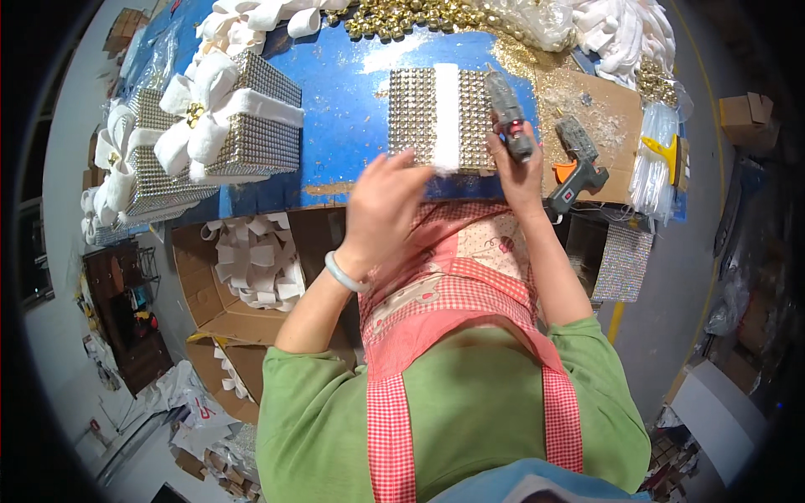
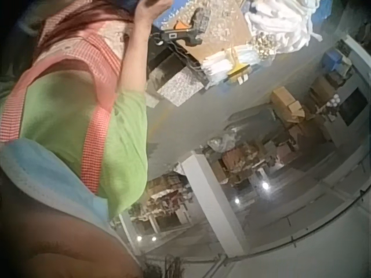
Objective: Assemble decorative gift boxes by attaching white ribbons and bows using a hot glue gun.
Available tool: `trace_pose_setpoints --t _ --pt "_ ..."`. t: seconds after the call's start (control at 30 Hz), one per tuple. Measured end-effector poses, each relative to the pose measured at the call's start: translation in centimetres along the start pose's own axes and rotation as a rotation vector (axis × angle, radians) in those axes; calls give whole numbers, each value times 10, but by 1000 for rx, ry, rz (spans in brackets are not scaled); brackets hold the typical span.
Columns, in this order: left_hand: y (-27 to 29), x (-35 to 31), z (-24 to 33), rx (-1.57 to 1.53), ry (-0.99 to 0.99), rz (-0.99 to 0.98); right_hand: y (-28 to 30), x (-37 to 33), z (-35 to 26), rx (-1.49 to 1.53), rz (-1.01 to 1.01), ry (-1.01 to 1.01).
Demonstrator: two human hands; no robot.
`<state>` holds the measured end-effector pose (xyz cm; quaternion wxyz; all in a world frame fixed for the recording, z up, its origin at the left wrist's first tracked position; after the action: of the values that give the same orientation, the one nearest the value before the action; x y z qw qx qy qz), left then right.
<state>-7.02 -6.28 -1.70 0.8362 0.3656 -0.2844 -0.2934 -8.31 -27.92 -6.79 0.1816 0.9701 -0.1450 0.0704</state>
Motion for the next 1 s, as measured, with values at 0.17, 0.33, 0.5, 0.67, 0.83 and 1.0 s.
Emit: trace_pose_setpoints --t 0.17,0.33,0.5,0.67,0.83,1.0 --pt "12 5 -94 -490 519 382 3 28 39 406 115 -208" --pt "-39 65 -107 -1137 837 -35 13 60 80 384 34 -460" --pt "-5 49 -89 -1096 530 350 0 36 -17 613 30 -273" --pt "-27 32 -59 -610 340 584 12 4 13 545 61 -326" --pt "-19 13 -58 -502 492 482 29 -26 25 450 31 -469" --pt "-5 -14 -91 -705 503 573 138 -53 58 494 282 -518"
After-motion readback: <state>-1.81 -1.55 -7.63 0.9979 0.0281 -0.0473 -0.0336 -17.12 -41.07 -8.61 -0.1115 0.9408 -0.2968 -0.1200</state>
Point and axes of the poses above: each hand's wrist, its own x-axis towards the middle knuckle, its own y-axis out of the back of the hand, z = x × y, the point moved 5 cm from there along x, towards the middle knuckle, and after that the axes turned 9 degrees about -z, right-handed, at the moved point
